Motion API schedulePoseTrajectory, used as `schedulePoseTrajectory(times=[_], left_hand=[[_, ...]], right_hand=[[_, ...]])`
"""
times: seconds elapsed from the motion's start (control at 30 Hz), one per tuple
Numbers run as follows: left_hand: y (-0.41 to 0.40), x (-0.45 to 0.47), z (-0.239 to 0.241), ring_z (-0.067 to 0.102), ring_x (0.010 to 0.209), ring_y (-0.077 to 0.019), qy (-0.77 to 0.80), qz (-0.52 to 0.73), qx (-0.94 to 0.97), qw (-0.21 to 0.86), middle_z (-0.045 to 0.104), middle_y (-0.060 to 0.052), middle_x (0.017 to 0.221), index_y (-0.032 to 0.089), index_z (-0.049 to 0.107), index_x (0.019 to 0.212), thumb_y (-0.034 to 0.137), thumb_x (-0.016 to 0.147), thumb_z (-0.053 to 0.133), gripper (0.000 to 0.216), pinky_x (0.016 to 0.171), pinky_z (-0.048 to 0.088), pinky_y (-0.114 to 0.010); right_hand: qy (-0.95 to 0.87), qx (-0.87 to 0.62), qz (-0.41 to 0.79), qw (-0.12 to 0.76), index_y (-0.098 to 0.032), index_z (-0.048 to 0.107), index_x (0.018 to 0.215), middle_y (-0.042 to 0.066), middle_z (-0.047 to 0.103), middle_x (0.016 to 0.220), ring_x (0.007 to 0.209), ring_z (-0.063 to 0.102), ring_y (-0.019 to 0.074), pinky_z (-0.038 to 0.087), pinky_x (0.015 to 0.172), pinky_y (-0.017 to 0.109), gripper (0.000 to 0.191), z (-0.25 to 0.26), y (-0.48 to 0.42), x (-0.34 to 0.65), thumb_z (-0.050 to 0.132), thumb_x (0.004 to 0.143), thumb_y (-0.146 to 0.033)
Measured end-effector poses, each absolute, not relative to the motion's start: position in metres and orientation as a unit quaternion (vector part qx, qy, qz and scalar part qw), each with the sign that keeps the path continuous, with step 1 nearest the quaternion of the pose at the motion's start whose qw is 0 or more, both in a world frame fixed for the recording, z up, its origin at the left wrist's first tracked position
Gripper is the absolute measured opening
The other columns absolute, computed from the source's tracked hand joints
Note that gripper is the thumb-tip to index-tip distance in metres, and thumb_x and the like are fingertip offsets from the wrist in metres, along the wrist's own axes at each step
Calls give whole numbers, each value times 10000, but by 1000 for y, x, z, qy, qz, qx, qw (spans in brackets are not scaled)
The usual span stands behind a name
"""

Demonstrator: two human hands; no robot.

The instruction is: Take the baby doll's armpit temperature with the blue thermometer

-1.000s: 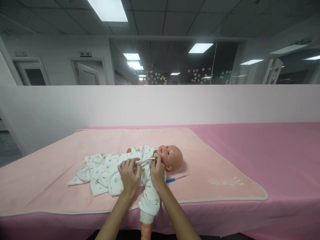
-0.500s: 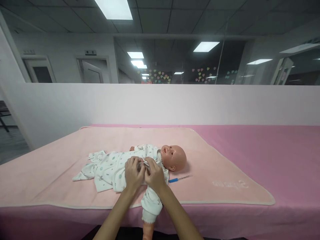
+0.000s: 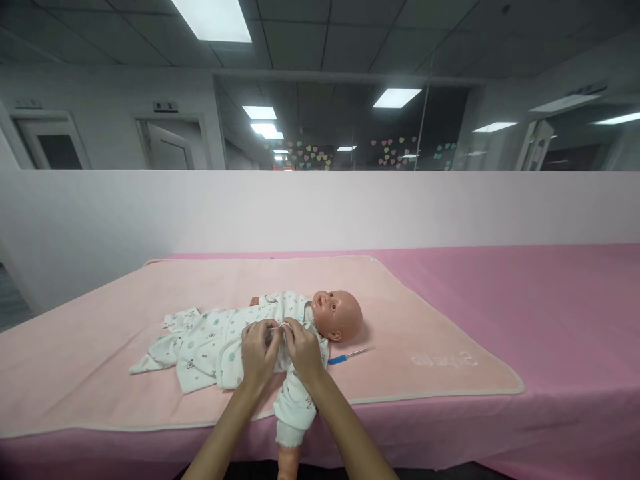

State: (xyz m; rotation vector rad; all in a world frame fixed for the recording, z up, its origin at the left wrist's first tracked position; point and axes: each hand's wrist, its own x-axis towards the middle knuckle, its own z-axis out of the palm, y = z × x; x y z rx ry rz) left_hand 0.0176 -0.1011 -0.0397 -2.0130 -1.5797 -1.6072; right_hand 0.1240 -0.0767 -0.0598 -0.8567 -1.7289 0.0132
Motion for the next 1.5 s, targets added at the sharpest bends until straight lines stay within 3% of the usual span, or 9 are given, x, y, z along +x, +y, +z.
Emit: schedulePoseTrajectory(times=[0.17, 0.33, 0.47, 1.07, 1.3, 1.5], left_hand=[[-108, 13, -39, 543, 768, -168, -520, -539, -658, 75, 630, -13, 783, 195, 575, 807, 279, 839, 441, 161, 805, 338, -347], [-116, -11, -38, 525, 707, -181, -594, -591, -544, 53, 632, -5, 689, 208, 602, 713, 277, 827, 437, 212, 774, 329, -367], [-123, -16, -40, 510, 756, -192, -604, -558, -568, 40, 632, 3, 721, 231, 613, 710, 210, 800, 416, 218, 793, 304, -381], [-120, -10, -42, 540, 783, -191, -598, -526, -602, 63, 646, -24, 805, 206, 579, 815, 245, 869, 347, 241, 820, 309, -382], [-122, -5, -43, 502, 818, -213, -594, -478, -640, 97, 635, -21, 817, 210, 571, 852, 249, 791, 476, 119, 835, 285, -400], [-121, -4, -43, 513, 806, -204, -597, -501, -619, 98, 634, -17, 803, 210, 576, 820, 263, 814, 464, 124, 815, 292, -385]], right_hand=[[-730, -372, -5, 574, -172, 567, 944, 60, 673, 856, 744, 640, 159, 489, 662, 259, 247, -66, -75, 124, 346, 919, -281], [-712, -393, -29, 581, -153, 555, 943, 73, 672, 814, 666, 632, 162, 471, 589, 254, 261, -69, -73, 126, 334, 922, -287], [-707, -406, -31, 578, -148, 558, 920, 76, 668, 780, 611, 616, 159, 455, 560, 253, 279, -67, -75, 127, 326, 922, -303], [-713, -406, 2, 571, -168, 561, 926, 58, 666, 792, 664, 620, 161, 460, 592, 250, 285, -63, -76, 127, 313, 921, -308], [-709, -398, 1, 583, -164, 556, 923, 65, 665, 798, 692, 626, 168, 465, 598, 256, 275, -62, -77, 126, 315, 919, -298], [-709, -400, -2, 581, -167, 561, 920, 66, 666, 799, 683, 626, 166, 466, 599, 254, 275, -61, -77, 126, 318, 918, -295]])
